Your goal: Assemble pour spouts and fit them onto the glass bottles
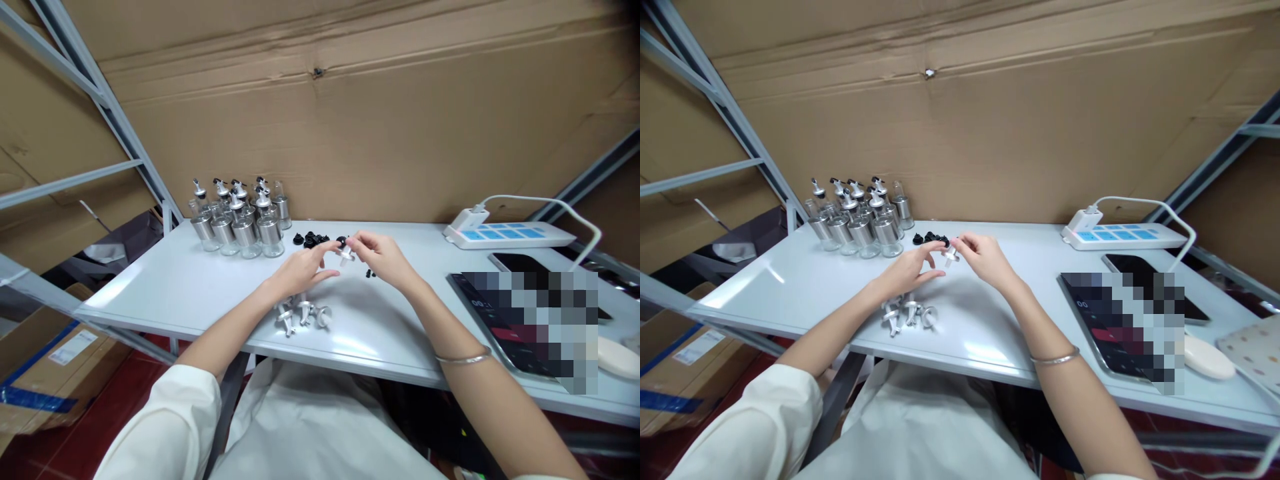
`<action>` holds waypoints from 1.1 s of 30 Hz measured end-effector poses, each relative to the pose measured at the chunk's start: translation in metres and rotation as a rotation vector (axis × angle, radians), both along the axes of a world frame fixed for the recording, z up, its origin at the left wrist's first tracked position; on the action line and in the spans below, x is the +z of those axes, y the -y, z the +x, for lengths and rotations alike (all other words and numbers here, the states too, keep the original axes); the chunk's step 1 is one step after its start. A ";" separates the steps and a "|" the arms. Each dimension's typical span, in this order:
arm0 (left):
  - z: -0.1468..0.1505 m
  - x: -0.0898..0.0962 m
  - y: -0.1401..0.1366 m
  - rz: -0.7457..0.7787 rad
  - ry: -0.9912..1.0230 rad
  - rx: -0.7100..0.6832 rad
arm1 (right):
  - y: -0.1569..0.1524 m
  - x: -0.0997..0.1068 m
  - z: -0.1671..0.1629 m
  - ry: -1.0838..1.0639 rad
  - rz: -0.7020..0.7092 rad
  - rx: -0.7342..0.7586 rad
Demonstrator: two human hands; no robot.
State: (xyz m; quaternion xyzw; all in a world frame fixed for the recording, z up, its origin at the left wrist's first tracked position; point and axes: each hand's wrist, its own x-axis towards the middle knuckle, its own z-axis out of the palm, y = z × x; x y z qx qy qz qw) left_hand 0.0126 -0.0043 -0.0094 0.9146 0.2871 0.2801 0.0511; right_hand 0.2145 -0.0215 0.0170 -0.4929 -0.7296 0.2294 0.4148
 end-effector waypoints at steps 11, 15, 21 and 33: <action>-0.030 -0.036 -0.072 -0.255 -0.032 0.217 | 0.000 0.003 0.002 -0.074 0.025 -0.055; -0.028 -0.041 -0.076 -0.239 -0.025 0.218 | 0.001 0.003 0.001 -0.076 0.022 -0.064; -0.025 -0.042 -0.077 -0.198 0.009 0.267 | 0.001 0.004 0.001 -0.079 0.019 -0.064; -0.020 -0.032 -0.070 -0.191 -0.041 0.224 | 0.002 0.004 0.000 -0.073 0.046 -0.057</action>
